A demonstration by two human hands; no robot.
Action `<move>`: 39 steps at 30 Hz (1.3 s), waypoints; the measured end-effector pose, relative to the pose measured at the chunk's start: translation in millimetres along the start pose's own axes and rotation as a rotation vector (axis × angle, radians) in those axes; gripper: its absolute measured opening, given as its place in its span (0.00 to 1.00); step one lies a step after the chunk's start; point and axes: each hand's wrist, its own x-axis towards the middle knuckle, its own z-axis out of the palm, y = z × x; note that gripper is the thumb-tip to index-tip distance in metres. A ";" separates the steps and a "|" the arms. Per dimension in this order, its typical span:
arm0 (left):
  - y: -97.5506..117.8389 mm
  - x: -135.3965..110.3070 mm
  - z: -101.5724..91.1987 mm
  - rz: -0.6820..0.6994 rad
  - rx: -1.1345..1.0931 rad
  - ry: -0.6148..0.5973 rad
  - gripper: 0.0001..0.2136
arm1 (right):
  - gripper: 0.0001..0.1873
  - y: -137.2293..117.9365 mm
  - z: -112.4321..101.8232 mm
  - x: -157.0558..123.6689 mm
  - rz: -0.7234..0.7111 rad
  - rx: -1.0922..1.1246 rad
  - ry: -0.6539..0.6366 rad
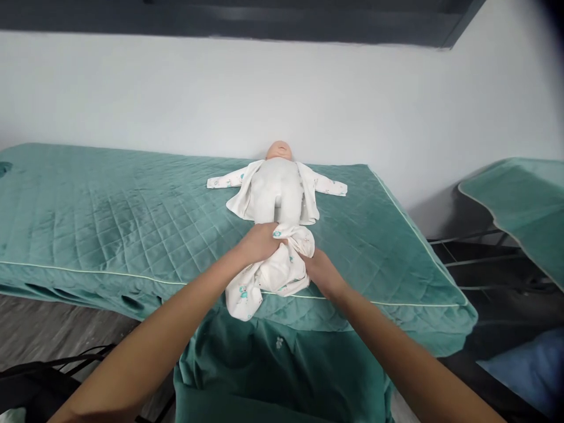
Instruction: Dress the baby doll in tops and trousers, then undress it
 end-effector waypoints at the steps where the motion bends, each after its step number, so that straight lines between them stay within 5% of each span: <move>1: 0.9 0.3 1.8 0.024 0.097 -0.009 0.09 | 0.27 0.5 -1.3 0.9 -0.025 -0.084 0.031; 5: 4.8 -2.1 6.1 -0.039 0.212 -0.094 0.09 | 0.24 -1.1 -3.0 -0.1 -0.054 -0.262 0.076; 10: 15.6 -10.4 -1.1 -0.095 0.046 -0.240 0.15 | 0.26 7.5 -2.3 -8.1 -0.104 -0.172 0.130; 17: 9.4 -21.3 -11.1 -0.198 -0.777 -0.428 0.25 | 0.28 17.4 -2.9 -5.6 -0.019 0.319 0.169; 23: -3.5 -4.6 -3.9 -0.269 -1.006 -0.206 0.24 | 0.24 8.8 -0.6 29.3 -0.182 0.248 0.292; 31: 6.8 42.1 -21.1 -0.090 -0.690 0.078 0.15 | 0.23 -10.8 -10.3 94.6 -0.373 0.030 0.412; 35: -8.8 70.1 -26.9 0.042 -0.506 0.225 0.12 | 0.21 -10.0 -14.3 124.0 -0.448 -0.042 0.441; 39: -32.6 78.4 -27.2 0.040 -0.628 0.243 0.14 | 0.20 -2.2 -18.2 124.6 -0.433 -0.187 0.440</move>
